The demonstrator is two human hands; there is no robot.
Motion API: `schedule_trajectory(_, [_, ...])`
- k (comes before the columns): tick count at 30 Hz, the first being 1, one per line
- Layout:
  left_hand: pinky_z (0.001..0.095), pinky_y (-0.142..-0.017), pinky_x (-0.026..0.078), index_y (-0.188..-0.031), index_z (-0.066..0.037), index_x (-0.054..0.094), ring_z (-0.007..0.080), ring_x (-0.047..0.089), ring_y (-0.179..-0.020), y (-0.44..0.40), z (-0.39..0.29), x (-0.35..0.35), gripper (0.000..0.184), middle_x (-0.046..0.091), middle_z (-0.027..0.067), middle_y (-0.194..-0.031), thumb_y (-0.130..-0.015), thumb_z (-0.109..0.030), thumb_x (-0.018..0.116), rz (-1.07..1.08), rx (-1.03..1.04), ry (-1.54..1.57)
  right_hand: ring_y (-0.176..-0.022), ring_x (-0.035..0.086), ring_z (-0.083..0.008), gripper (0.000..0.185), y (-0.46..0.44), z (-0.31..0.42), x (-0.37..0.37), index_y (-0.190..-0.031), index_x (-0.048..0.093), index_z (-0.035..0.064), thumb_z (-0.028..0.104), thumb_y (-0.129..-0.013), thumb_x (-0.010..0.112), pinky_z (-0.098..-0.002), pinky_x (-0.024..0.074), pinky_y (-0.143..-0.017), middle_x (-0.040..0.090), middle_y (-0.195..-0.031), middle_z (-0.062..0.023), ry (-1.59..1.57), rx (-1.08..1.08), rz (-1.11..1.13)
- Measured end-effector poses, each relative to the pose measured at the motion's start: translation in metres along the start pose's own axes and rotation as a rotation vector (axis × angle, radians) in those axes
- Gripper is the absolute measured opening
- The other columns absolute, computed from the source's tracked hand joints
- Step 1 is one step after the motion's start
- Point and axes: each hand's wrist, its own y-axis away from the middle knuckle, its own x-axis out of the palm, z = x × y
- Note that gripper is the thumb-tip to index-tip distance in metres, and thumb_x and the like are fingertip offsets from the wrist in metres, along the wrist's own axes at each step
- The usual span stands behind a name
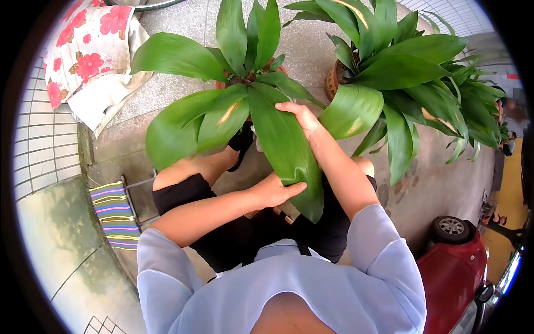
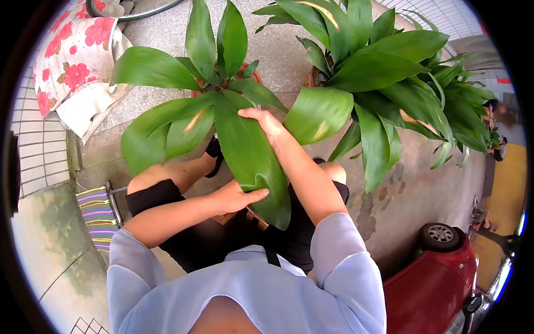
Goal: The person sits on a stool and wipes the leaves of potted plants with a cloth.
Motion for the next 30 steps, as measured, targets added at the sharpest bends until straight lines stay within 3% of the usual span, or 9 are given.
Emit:
schedule_trajectory(3, [0.0325, -0.091, 0.044, -0.122, -0.001, 0.052, 0.0152, 0.053, -0.106, 0.003, -0.009, -0.004, 0.031, 0.058, 0.0067, -0.116, -0.095, -0.016, 0.055, -0.072, -0.051, 0.114, -0.095, 0.064, -0.0281, 0.050, 0.021, -0.002, 0.001, -0.127, 0.047, -0.0045, 0.017, -0.084, 0.060, -0.0411, 0.0541, -0.084, 0.061, -0.111, -0.0202, 0.006, -0.061, -0.008])
schedule_trajectory(6, [0.0319, -0.092, 0.044, -0.123, -0.001, 0.052, 0.0155, 0.054, -0.106, 0.003, -0.011, 0.000, 0.033, 0.058, 0.0074, -0.116, -0.095, -0.018, 0.056, -0.155, -0.063, 0.149, -0.093, 0.065, -0.0252, 0.045, 0.053, -0.008, 0.014, -0.124, 0.049, -0.0024, 0.008, -0.082, 0.063, -0.0381, 0.0543, -0.084, 0.062, -0.109, -0.0162, 0.105, -0.181, -0.105])
schedule_trajectory(8, [0.0313, -0.088, 0.047, -0.122, -0.001, 0.053, 0.0159, 0.056, -0.102, 0.002, -0.010, 0.006, 0.033, 0.060, 0.0073, -0.113, -0.095, -0.021, 0.055, -0.200, -0.026, 0.130, -0.100, 0.062, -0.0248, 0.054, 0.074, -0.013, 0.018, -0.129, 0.044, -0.0027, 0.007, -0.080, 0.064, -0.0377, 0.0520, -0.087, 0.060, -0.113, -0.0154, 0.163, -0.193, -0.114])
schedule_trajectory(14, [0.0280, -0.067, 0.053, -0.117, -0.001, 0.054, 0.0158, 0.064, -0.086, 0.000, -0.033, 0.009, 0.039, 0.063, 0.0091, -0.099, -0.096, -0.034, 0.053, 0.008, -0.180, 0.086, -0.110, 0.054, -0.0243, 0.065, 0.132, -0.025, 0.023, -0.136, 0.038, 0.0002, 0.007, -0.078, 0.066, -0.0372, 0.0461, -0.094, 0.054, -0.122, -0.0144, 0.362, -0.303, -0.012])
schedule_trajectory(20, [0.0258, -0.064, 0.052, -0.117, -0.003, 0.053, 0.0130, 0.062, -0.082, -0.004, -0.059, 0.011, 0.042, 0.060, 0.0069, -0.096, -0.094, -0.038, 0.057, -0.010, -0.027, -0.041, -0.115, 0.052, -0.0263, 0.078, 0.179, -0.039, 0.027, -0.139, 0.034, -0.0002, 0.007, -0.070, 0.068, -0.0384, 0.0427, -0.099, 0.052, -0.127, -0.0155, 0.296, -0.310, -0.069])
schedule_trajectory(23, [0.0277, -0.076, 0.050, -0.124, -0.003, 0.050, 0.0150, 0.059, -0.094, -0.010, -0.067, 0.008, 0.044, 0.058, 0.0078, -0.109, -0.093, -0.034, 0.059, -0.114, 0.122, -0.137, -0.117, 0.053, -0.0270, 0.083, 0.197, -0.043, 0.020, -0.139, 0.033, -0.0022, 0.006, -0.064, 0.067, -0.0376, 0.0436, -0.099, 0.051, -0.129, -0.0172, 0.310, -0.374, -0.032])
schedule_trajectory(26, [0.0309, -0.092, 0.044, -0.130, -0.003, 0.047, 0.0171, 0.052, -0.111, -0.016, -0.060, 0.010, 0.048, 0.053, 0.0078, -0.122, -0.093, -0.031, 0.059, -0.098, 0.140, 0.056, -0.116, 0.053, -0.0263, 0.083, 0.213, -0.046, 0.020, -0.139, 0.033, -0.0021, 0.005, -0.064, 0.067, -0.0353, 0.0432, -0.100, 0.053, -0.127, -0.0172, 0.260, -0.375, -0.076])
schedule_trajectory(27, [0.0338, -0.102, 0.036, -0.131, -0.003, 0.046, 0.0179, 0.044, -0.121, -0.016, -0.060, 0.010, 0.049, 0.050, 0.0072, -0.128, -0.093, -0.030, 0.058, -0.083, 0.022, 0.161, -0.109, 0.057, -0.0255, 0.078, 0.215, -0.049, 0.015, -0.136, 0.038, -0.0004, 0.007, -0.066, 0.071, -0.0383, 0.0493, -0.093, 0.056, -0.122, -0.0146, 0.244, -0.403, -0.077])
schedule_trajectory(30, [0.0337, -0.100, 0.037, -0.132, -0.003, 0.046, 0.0178, 0.046, -0.119, -0.022, -0.061, 0.010, 0.047, 0.051, 0.0067, -0.127, -0.094, -0.030, 0.056, -0.076, 0.082, 0.268, -0.097, 0.063, -0.0249, 0.077, 0.226, -0.046, 0.011, -0.135, 0.039, -0.0011, 0.006, -0.065, 0.071, -0.0364, 0.0564, -0.077, 0.059, -0.114, -0.0160, 0.163, -0.329, 0.050])
